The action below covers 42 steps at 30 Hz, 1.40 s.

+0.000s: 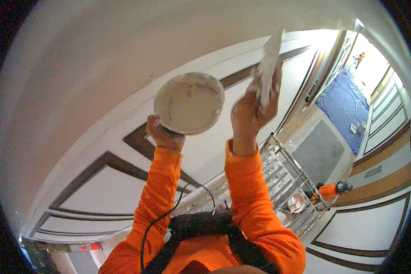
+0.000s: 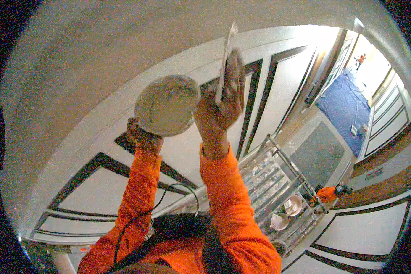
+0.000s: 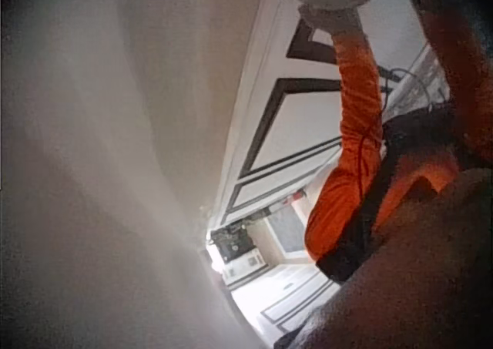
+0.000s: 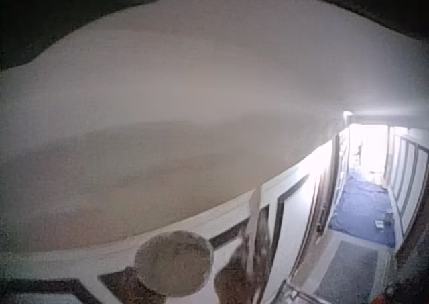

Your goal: The person applies joint compound to a ceiling and wall joint using a putty knife and a mud pan while standing on scaffolding.

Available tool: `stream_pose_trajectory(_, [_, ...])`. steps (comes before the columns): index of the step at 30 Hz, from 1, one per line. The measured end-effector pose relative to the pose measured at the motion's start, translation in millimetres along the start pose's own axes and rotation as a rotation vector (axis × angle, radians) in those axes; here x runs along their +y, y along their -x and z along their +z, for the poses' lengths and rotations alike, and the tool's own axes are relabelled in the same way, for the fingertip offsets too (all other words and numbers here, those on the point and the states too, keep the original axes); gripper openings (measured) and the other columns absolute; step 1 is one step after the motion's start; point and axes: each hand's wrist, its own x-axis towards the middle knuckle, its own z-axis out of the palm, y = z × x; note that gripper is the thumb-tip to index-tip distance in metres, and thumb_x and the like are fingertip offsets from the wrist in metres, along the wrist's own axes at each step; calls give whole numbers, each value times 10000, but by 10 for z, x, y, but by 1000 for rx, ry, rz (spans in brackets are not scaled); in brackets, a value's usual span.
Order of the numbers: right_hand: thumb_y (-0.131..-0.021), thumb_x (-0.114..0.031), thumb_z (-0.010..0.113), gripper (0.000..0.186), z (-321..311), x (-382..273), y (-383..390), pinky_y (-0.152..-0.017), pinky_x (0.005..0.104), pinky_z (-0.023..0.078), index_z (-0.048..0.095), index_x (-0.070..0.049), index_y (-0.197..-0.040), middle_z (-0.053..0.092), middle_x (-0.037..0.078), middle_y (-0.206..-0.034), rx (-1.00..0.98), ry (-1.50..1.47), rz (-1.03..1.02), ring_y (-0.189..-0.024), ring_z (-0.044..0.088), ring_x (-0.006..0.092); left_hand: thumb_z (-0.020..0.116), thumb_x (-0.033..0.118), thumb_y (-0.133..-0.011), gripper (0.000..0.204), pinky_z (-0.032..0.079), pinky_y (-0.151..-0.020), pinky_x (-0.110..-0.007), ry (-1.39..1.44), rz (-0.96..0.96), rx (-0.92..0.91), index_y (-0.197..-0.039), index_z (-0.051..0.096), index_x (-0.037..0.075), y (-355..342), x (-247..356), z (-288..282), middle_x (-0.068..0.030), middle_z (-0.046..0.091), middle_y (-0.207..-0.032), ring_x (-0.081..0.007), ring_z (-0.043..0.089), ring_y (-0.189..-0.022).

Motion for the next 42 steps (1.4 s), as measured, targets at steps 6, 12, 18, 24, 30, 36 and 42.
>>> stream_pose_trajectory(6, [-723,-65,549,492,394,392,-51,-1066,483,215,507,-36,-1212,395,189,-1338,-337,438,-397,-1288,295,364,516,336,-676,580,400,-927,-461,40,-14,-59,-1191,487,72,-143,-117,108,-115,511,-1190,-296,482,-1102])
stream_pose_trajectory(12, [-774,-33,484,484,49,-37,376,-1040,456,261,468,-37,-1258,426,181,-1314,-501,229,-184,-1274,338,298,494,353,-698,546,413,-917,-456,140,-69,-216,-1166,513,73,-479,-265,-83,-104,539,-1155,-287,513,-1063])
stream_pose_trajectory(18, [-746,18,369,529,102,105,-364,-944,354,410,432,2,-1271,504,192,-1235,-258,255,185,-1170,479,261,484,303,-667,516,413,-920,-443,19,-21,-120,-1125,533,70,-279,-324,371,-99,551,-1133,-269,521,-1051])
stream_pose_trajectory(24, [-659,50,413,545,446,-140,-147,-972,390,377,506,-14,-1193,513,178,-1220,-217,456,-159,-1160,461,348,503,294,-650,553,418,-912,-424,52,-83,-195,-1148,514,55,-215,-170,358,-109,543,-1145,-281,525,-1041])
stream_pose_trajectory(30, [-679,21,499,488,808,-659,310,-1018,440,306,533,-23,-1163,512,185,-1215,-188,459,-10,-1185,424,371,509,295,-643,576,417,-912,-424,115,-158,-276,-1166,501,54,-126,171,164,-114,533,-1162,-288,518,-1052])
stream_pose_trajectory(36, [-599,49,482,715,905,-969,675,-1056,494,212,404,-54,-1302,379,242,-1321,-330,363,-7,-1257,289,439,512,296,-641,584,416,-912,-424,115,-214,-321,-1172,497,54,68,353,-85,-116,530,-1167,-290,515,-1057])
stream_pose_trajectory(42, [-614,33,520,722,708,-1105,978,-1064,494,221,377,-66,-1315,325,144,-1391,-490,216,3,-1296,237,412,515,297,-638,592,416,-911,-425,66,-231,-309,-1178,494,54,101,425,-152,-118,526,-1173,-292,511,-1062])
